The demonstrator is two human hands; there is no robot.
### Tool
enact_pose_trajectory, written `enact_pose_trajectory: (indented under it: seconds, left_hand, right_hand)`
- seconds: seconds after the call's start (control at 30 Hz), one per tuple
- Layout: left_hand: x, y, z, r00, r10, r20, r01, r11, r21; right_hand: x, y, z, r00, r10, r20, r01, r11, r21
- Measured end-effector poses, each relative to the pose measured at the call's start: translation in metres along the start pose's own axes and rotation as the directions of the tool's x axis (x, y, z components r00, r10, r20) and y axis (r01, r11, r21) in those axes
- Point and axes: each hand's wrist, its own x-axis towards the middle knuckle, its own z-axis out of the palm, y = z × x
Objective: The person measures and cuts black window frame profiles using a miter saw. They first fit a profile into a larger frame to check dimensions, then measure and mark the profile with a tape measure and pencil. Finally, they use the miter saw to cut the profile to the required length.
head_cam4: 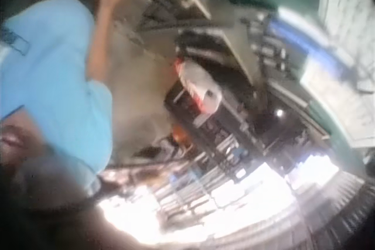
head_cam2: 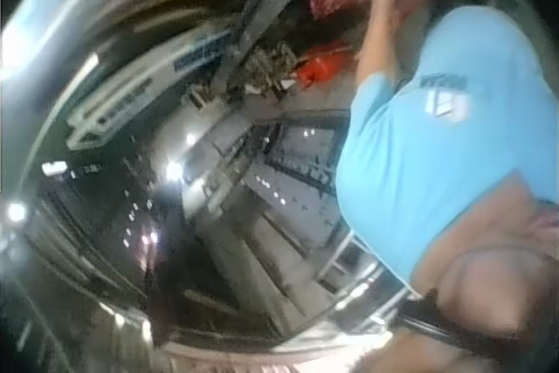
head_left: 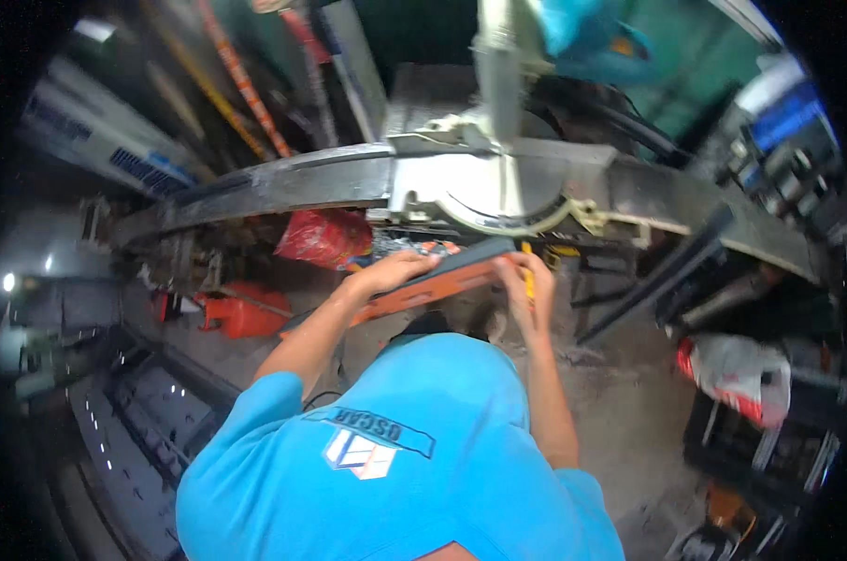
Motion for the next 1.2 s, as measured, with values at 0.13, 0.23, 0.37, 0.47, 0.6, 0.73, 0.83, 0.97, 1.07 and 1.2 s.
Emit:
enact_pose_trajectory:
  seconds: [0.13, 0.23, 0.37, 0.47, 0.6, 0.73, 0.83, 0.97, 1.07, 1.2]
  left_hand:
    - [0.034, -0.027, 0.000, 0.997, 0.064, 0.040, -0.071, 0.978, 0.195]
    - [0.037, -0.020, -0.010, 0.993, 0.058, 0.100, -0.066, 0.995, 0.078]
    - [0.009, -0.011, -0.021, 0.996, 0.044, 0.071, -0.054, 0.989, 0.139]
    - [-0.039, 0.032, -0.030, 0.984, 0.166, 0.057, -0.173, 0.866, 0.468]
    - [-0.044, 0.010, -0.034, 0.988, 0.153, 0.013, -0.143, 0.887, 0.439]
    - [-0.027, -0.024, -0.053, 0.982, 0.156, 0.110, -0.180, 0.947, 0.264]
    - [-0.034, -0.005, -0.078, 0.982, -0.005, 0.187, -0.037, 0.974, 0.222]
    - [-0.041, -0.023, -0.098, 0.995, 0.005, 0.103, -0.016, 0.993, 0.114]
    - [-0.051, -0.030, -0.114, 1.000, 0.024, -0.014, -0.022, 0.994, 0.107]
    - [-0.065, -0.024, -0.136, 0.995, 0.089, -0.053, -0.078, 0.980, 0.184]
  right_hand:
    - [0.005, 0.021, 0.002, 0.990, 0.002, -0.140, 0.012, 0.995, 0.100]
    - [0.007, 0.022, 0.004, 0.956, 0.270, -0.118, -0.204, 0.896, 0.395]
    - [0.006, 0.006, 0.015, 0.935, 0.354, -0.014, -0.284, 0.772, 0.569]
    - [0.009, 0.010, 0.024, 0.921, 0.388, -0.049, -0.286, 0.753, 0.592]
    - [0.007, 0.008, 0.027, 0.911, 0.410, 0.033, -0.356, 0.746, 0.562]
    - [0.007, -0.007, 0.045, 0.902, 0.430, 0.045, -0.380, 0.737, 0.559]
    - [0.006, -0.010, 0.052, 0.873, 0.473, 0.118, -0.420, 0.607, 0.675]
    - [0.007, -0.003, 0.037, 0.870, 0.490, 0.056, -0.418, 0.673, 0.610]
    - [-0.001, -0.010, 0.017, 0.865, 0.500, 0.029, -0.424, 0.700, 0.574]
    - [-0.019, 0.000, -0.004, 0.870, 0.494, -0.016, -0.430, 0.772, 0.468]
